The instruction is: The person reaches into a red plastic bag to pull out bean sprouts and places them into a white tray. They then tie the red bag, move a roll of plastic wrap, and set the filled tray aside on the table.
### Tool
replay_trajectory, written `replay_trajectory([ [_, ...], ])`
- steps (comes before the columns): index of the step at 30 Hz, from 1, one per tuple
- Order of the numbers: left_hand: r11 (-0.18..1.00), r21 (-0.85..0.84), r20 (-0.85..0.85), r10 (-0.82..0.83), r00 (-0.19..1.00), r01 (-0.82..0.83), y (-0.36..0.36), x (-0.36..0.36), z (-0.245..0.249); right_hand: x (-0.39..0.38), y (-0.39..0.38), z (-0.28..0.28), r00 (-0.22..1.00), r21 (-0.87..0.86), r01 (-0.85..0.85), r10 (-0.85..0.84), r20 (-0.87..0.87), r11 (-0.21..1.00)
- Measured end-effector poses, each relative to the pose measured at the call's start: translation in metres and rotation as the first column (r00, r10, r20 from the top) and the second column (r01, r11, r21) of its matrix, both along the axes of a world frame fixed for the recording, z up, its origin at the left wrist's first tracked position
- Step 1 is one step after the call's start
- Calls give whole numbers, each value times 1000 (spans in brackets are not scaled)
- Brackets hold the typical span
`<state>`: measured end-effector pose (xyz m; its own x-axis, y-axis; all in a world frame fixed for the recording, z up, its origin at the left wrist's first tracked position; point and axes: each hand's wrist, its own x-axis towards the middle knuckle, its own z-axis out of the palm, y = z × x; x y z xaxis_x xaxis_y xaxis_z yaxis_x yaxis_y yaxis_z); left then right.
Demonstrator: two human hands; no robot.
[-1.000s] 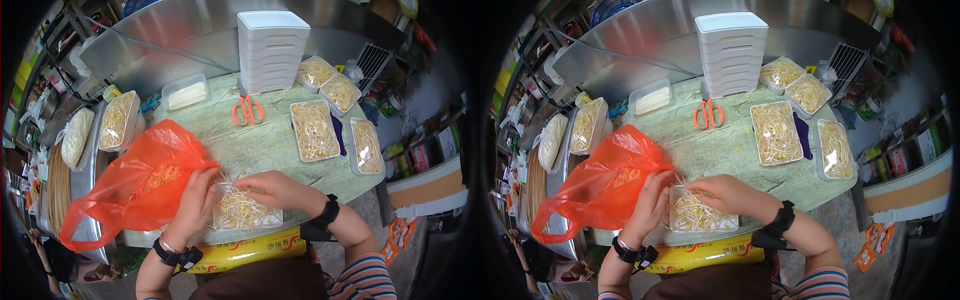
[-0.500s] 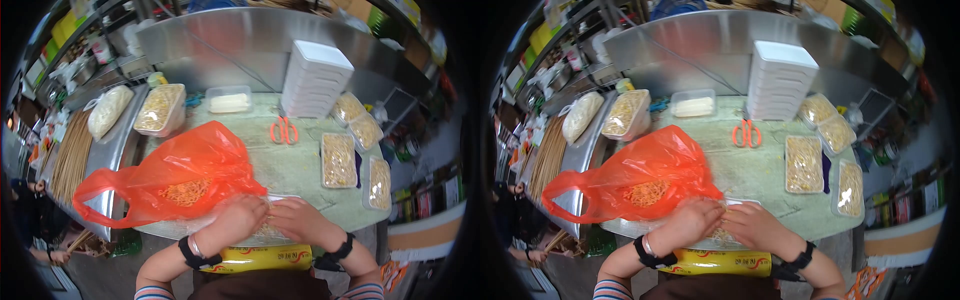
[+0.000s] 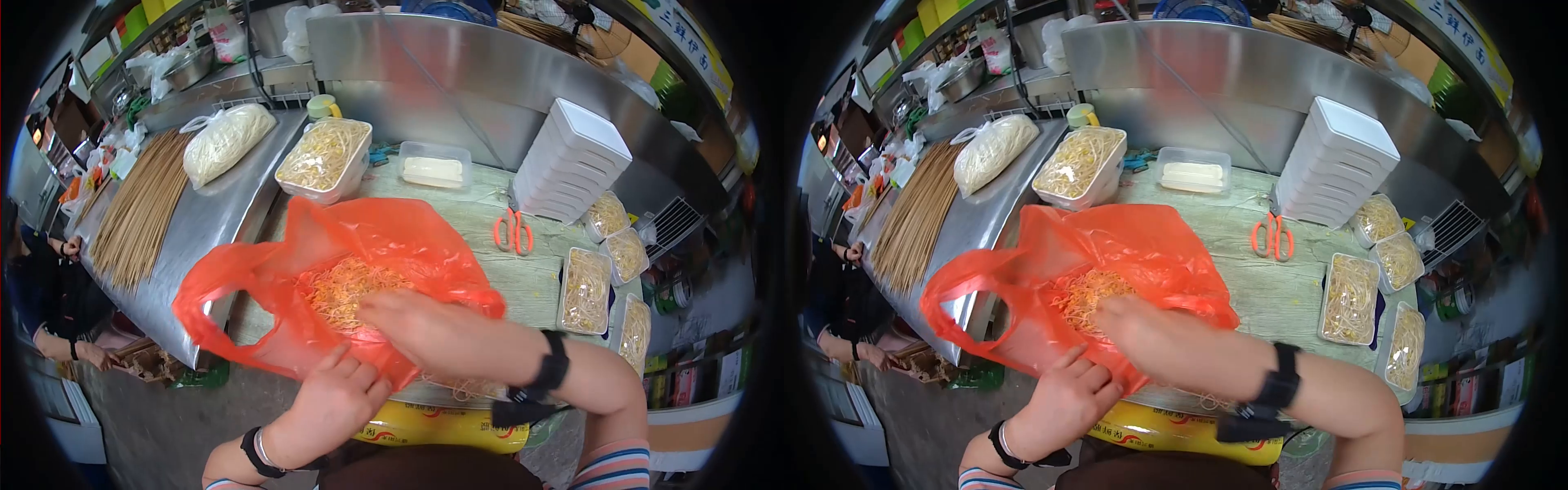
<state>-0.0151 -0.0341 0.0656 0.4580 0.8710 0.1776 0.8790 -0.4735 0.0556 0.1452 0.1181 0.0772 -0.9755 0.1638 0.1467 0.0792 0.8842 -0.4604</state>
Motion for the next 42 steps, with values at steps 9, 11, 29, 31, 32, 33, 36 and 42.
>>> replay_trajectory([
  [9,997,53,203,40,978,-51,-25,-18,5,-85,35,-68,828,-38,-20,38,560,999],
  [11,994,36,241,96,966,-108,-27,-21,3,-94,43,-112,871,-332,327,-146,469,885],
  [29,971,57,320,202,926,-232,-31,-34,8,-83,102,-55,952,-681,300,-252,172,668],
  [31,972,50,320,200,926,-228,-32,-34,9,-78,103,-70,974,-521,220,-219,65,825],
  [32,974,46,319,196,927,-222,-32,-34,10,-76,104,-77,986,-324,143,-162,-33,935],
  [33,974,47,320,195,927,-221,-32,-35,10,-74,101,-71,986,-323,144,-163,-33,935],
  [36,973,37,344,202,917,-228,-32,-36,8,-67,89,-51,855,-93,415,-352,382,905],
  [42,974,47,362,188,913,-220,-32,-35,4,-48,56,-58,931,-221,328,-275,241,918],
])
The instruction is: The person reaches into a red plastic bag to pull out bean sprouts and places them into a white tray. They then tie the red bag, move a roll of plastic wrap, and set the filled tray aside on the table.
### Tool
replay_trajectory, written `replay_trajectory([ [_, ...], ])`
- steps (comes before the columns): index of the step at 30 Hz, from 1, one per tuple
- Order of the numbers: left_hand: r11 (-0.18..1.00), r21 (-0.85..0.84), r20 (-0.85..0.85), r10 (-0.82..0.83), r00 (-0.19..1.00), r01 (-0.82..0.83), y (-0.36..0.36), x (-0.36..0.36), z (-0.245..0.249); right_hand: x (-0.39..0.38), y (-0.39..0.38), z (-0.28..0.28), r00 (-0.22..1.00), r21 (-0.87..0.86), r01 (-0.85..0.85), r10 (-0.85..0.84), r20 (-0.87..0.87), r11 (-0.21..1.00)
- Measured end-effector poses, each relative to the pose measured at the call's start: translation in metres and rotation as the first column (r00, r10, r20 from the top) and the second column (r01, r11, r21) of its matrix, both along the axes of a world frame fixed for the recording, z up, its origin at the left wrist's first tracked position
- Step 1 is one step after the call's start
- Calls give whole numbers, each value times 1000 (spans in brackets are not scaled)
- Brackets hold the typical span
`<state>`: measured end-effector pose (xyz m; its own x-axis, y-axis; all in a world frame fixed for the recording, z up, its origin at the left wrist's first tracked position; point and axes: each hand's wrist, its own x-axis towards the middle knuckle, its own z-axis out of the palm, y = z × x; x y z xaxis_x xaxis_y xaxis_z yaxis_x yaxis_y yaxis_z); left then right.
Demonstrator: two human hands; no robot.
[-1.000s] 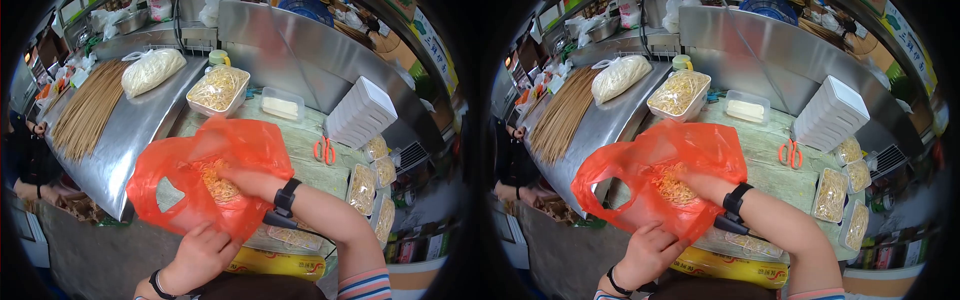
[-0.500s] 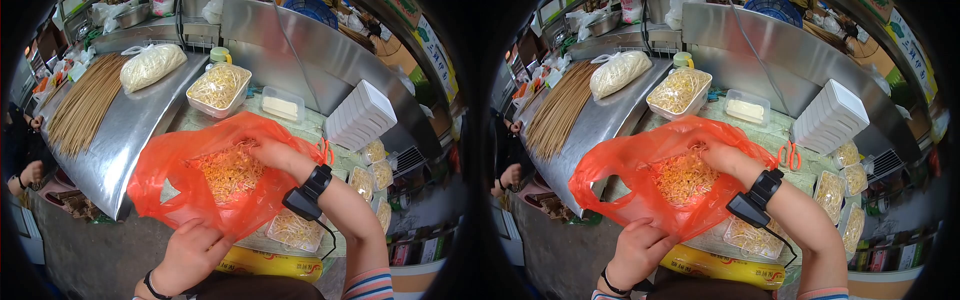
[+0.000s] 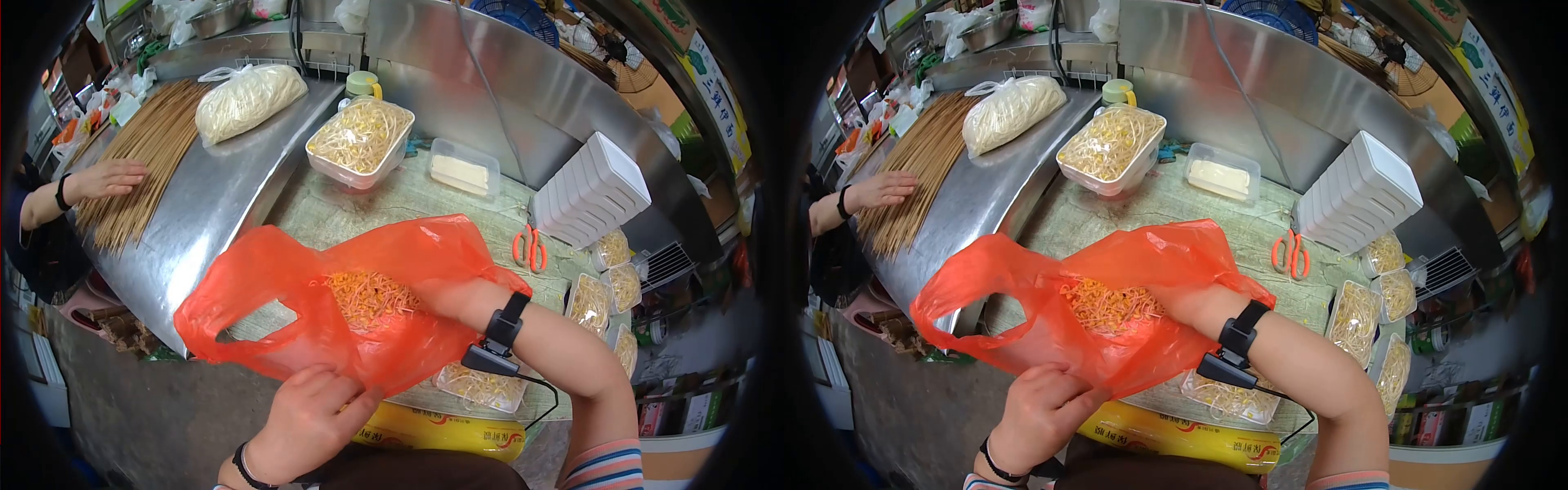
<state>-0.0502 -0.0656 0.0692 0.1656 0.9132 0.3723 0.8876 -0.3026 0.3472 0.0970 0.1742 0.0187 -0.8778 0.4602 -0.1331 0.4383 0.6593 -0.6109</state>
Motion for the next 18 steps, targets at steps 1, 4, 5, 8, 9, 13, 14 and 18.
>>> replay_trajectory([
  [1,1000,1,14,-5,1000,5,1,0,-1,-6,-2,-4,999,-23,7,-8,-50,1000],
  [4,1000,10,28,-5,1000,5,1,1,0,-28,0,-24,987,-104,49,-64,-145,993],
  [5,1000,22,31,-4,1000,4,2,1,0,-35,2,-30,980,-153,79,-105,-171,985],
  [8,1000,26,25,3,1000,-4,2,1,3,-43,0,11,984,31,2,-7,178,1000],
  [9,1000,25,28,7,1000,-8,1,1,2,-39,5,3,984,30,-2,-3,181,1000],
  [13,1000,27,39,9,999,-10,0,0,1,0,21,-2,989,-32,38,-42,-140,999],
  [14,1000,22,36,10,999,-10,0,0,2,7,20,3,967,-293,96,-159,-199,951],
  [18,999,37,41,7,999,-9,2,-2,3,9,53,-13,967,-349,27,-114,-230,937],
])
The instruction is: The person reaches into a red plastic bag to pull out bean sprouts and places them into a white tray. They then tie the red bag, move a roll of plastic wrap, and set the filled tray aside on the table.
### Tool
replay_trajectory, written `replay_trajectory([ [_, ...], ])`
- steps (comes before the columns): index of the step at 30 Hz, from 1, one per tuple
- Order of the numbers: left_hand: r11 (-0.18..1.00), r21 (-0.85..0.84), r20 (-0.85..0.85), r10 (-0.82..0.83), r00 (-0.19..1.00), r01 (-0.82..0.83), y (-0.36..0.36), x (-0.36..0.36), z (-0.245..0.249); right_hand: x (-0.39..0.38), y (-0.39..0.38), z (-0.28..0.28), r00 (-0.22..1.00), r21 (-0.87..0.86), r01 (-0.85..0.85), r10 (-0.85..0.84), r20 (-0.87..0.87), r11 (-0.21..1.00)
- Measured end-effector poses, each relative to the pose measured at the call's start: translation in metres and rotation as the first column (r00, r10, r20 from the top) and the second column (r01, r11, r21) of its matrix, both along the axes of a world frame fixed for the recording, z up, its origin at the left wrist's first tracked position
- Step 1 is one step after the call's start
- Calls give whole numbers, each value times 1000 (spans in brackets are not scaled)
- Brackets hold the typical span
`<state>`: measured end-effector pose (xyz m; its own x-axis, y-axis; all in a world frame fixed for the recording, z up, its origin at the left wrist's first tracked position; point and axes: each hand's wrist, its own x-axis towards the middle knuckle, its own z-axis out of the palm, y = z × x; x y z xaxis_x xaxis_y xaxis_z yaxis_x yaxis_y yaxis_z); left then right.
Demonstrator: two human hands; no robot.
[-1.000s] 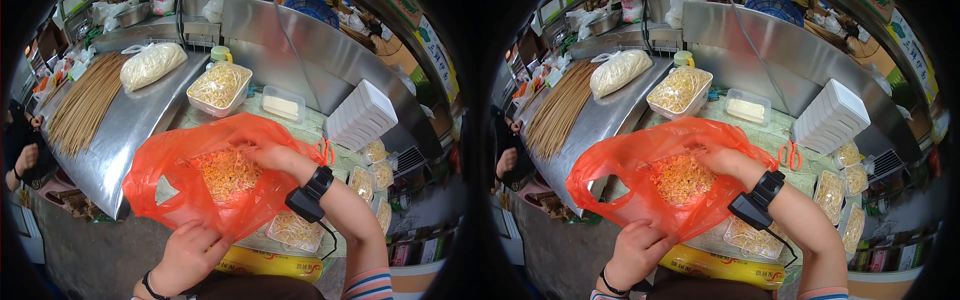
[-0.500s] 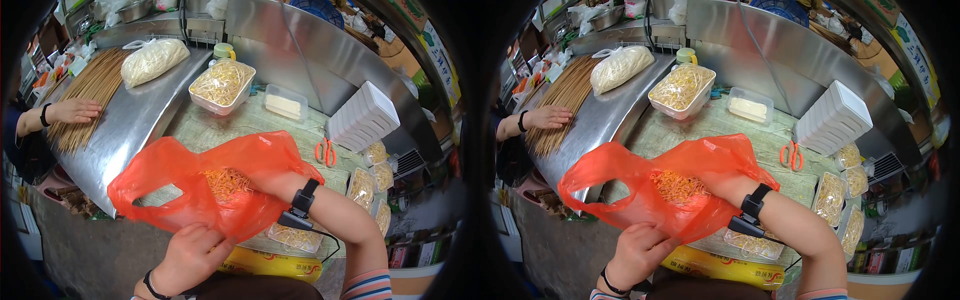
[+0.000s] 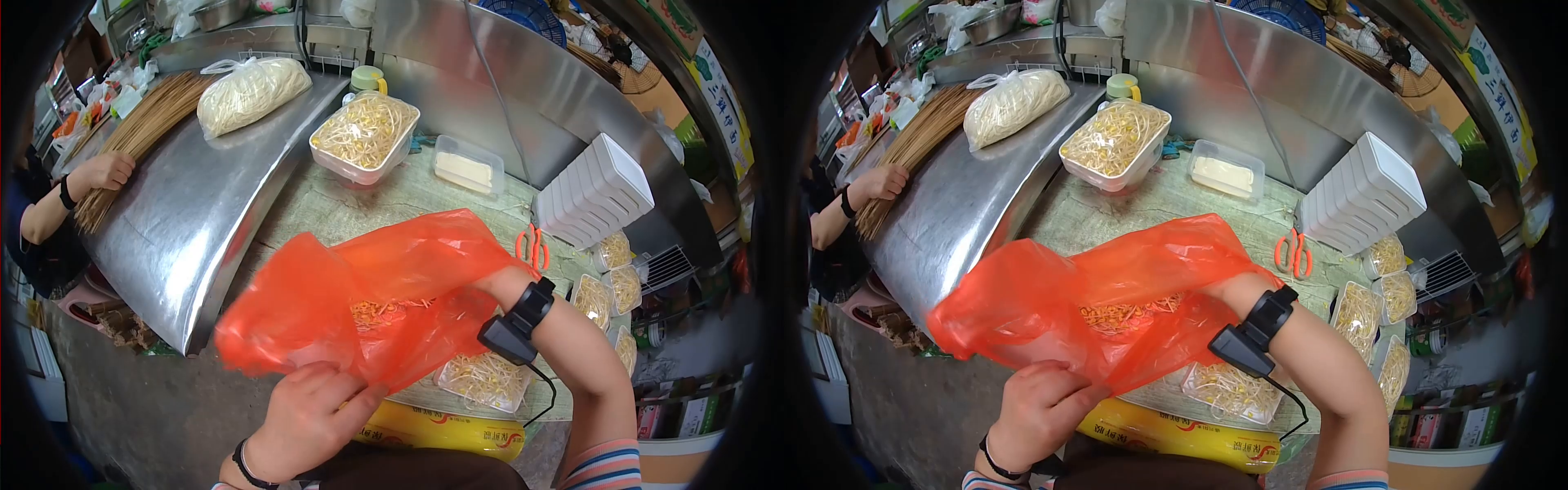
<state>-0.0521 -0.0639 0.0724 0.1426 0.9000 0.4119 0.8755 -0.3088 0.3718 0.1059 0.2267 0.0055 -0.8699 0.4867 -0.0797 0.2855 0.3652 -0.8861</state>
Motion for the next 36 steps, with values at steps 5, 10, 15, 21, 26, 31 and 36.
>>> replay_trajectory([
  [5,999,47,6,0,1000,-1,4,2,-2,0,-1,27,975,425,-129,35,221,896],
  [10,1000,-23,27,-10,1000,11,5,5,4,-5,-20,46,995,-170,58,-42,93,984],
  [15,999,13,55,-45,998,44,9,10,0,30,-51,94,995,-295,-41,12,-98,955],
  [21,973,77,124,208,970,-218,19,16,0,141,-86,145,996,-195,46,-60,-67,980],
  [26,937,81,208,317,925,-339,28,21,4,178,-121,111,986,-100,150,-142,89,984],
  [31,940,90,191,307,932,-328,29,33,5,174,-131,47,983,437,0,-79,164,899],
  [36,932,107,161,327,931,-346,25,31,6,186,-132,53,973,390,39,-124,194,920],
])
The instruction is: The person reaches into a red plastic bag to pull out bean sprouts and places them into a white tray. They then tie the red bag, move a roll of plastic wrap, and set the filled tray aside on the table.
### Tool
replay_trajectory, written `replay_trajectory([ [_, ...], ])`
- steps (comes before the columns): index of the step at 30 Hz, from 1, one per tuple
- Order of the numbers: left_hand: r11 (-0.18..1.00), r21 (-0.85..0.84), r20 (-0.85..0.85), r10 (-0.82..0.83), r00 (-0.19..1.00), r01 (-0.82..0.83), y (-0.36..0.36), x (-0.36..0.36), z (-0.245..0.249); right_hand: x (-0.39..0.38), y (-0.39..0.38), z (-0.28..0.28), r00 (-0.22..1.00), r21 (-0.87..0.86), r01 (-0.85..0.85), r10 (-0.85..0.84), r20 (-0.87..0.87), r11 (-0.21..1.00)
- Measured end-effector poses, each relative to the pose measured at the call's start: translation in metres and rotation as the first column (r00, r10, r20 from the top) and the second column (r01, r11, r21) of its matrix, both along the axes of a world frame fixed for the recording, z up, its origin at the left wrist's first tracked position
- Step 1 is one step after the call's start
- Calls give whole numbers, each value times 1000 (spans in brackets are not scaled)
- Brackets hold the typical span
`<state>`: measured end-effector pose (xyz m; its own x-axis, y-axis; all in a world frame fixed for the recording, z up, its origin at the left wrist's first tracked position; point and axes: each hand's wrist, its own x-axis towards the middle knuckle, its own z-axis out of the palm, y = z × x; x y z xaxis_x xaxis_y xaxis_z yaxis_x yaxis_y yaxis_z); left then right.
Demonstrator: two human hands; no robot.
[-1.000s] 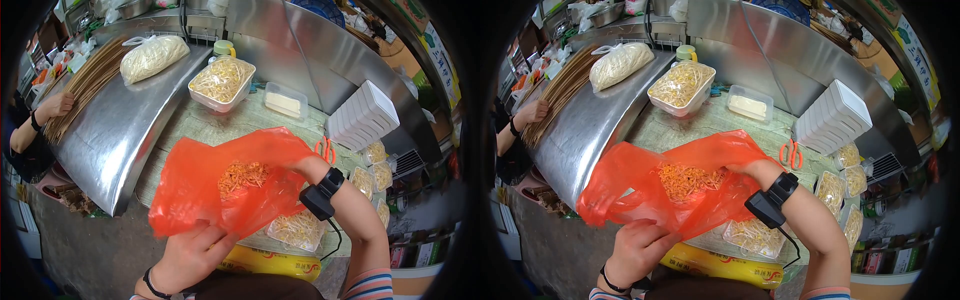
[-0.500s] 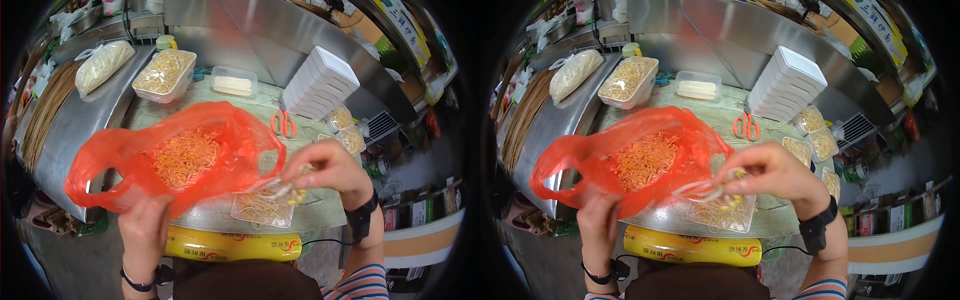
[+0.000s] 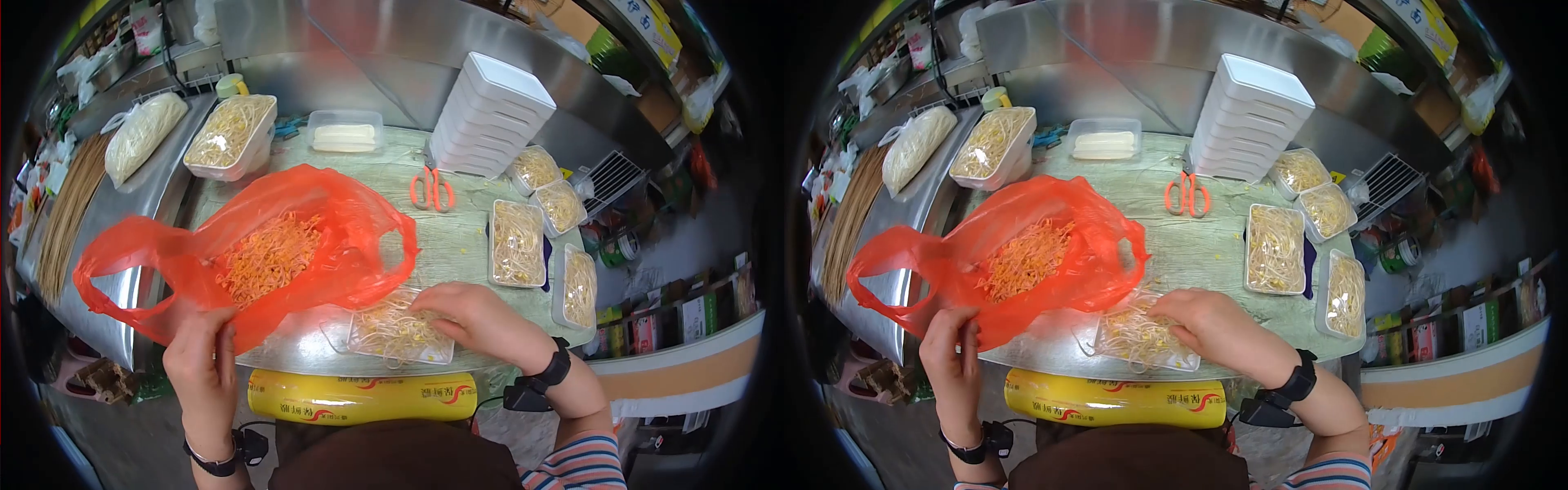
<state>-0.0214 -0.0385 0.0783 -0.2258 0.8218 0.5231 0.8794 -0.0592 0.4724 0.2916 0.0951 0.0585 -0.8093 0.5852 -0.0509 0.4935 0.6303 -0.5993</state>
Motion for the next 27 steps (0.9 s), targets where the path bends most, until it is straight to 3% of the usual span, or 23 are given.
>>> replay_trajectory([
  [2,1000,5,3,15,1000,-15,5,-3,1,8,-1,-6,1000,-34,29,-29,1,999],
  [4,999,7,3,35,999,-35,12,-6,0,13,-2,-8,992,129,41,-25,-123,991],
  [8,995,29,45,89,995,-90,16,-12,-3,35,-11,-3,963,20,166,-158,-216,986],
  [10,995,20,47,94,994,-95,14,-11,-5,37,-22,-10,977,104,202,-193,-91,974],
  [14,995,-6,54,104,993,-104,11,-8,-5,37,-32,-29,985,150,174,-170,-38,973],
  [20,991,-116,17,68,998,-66,-4,9,3,52,-45,-44,881,54,414,-385,-276,909],
  [22,999,9,-198,-32,980,34,-6,29,10,60,-51,-55,790,55,545,-491,-366,836],
  [24,990,-47,-180,-140,974,134,-21,32,16,67,-58,-66,749,31,582,-521,-410,813],
  [26,801,-235,21,-562,827,550,-20,41,28,78,-66,-71,698,28,633,-555,-453,774],
  [27,686,-282,0,-699,715,671,-3,56,41,80,-71,-72,667,-116,634,-617,-418,764],
])
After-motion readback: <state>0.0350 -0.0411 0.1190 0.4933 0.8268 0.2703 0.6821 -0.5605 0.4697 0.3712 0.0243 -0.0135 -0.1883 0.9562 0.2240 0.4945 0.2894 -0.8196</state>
